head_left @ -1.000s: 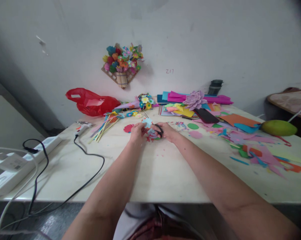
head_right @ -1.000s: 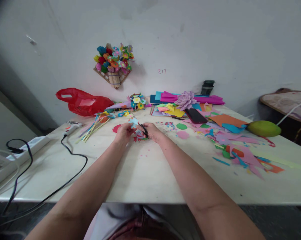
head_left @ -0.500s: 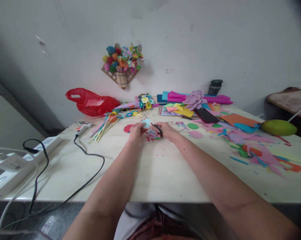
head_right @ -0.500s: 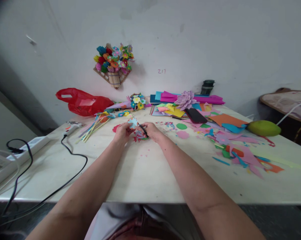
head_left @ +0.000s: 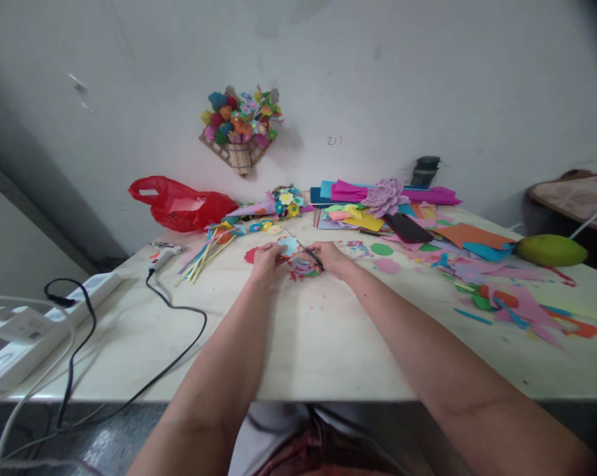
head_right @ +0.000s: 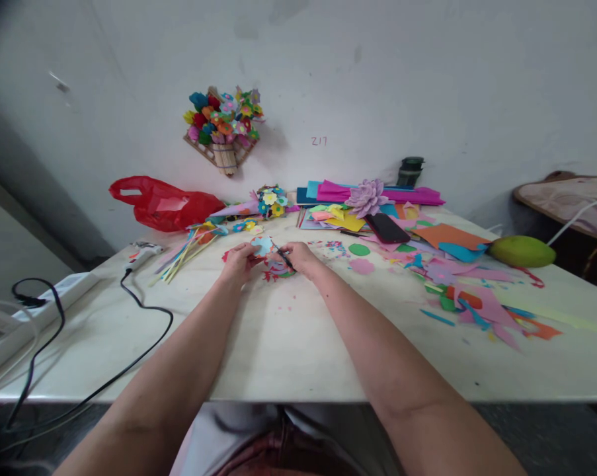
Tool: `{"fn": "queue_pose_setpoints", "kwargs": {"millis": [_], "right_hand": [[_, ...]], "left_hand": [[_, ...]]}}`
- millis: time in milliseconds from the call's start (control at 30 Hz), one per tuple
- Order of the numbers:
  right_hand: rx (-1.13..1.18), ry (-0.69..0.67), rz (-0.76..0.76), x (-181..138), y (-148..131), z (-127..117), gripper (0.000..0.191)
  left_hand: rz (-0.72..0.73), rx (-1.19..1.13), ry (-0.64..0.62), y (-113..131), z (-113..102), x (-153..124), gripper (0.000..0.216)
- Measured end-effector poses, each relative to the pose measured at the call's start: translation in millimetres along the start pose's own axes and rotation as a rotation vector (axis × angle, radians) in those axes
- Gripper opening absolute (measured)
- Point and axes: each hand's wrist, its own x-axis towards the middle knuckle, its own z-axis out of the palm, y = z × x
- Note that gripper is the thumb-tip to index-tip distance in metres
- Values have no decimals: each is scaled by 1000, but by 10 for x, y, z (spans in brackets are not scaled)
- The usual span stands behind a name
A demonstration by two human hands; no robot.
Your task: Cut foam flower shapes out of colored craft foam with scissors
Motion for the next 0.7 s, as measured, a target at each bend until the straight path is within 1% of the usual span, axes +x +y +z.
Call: {"fn": "queue_pose_setpoints", "kwargs": {"millis": [133, 333, 400, 633, 700], "right_hand": [[16, 18, -18, -10, -4, -31, 20], [42, -45, -37, -41, -32, -124, 24], [69, -44, -36, -38, -34, -148, 24], [192, 54, -54, 0, -37, -189, 32], [232, 70, -68, 13, -36, -203, 33]], "left_hand": [[20, -8, -72, 7, -9, -13, 27], [29, -9, -116, 19, -7, -20, 26], [23, 2, -134, 22, -9, -25, 25], [-39, 58, -254, 36, 5, -77, 23], [-54, 79, -271, 39, 14, -91, 23]]}}
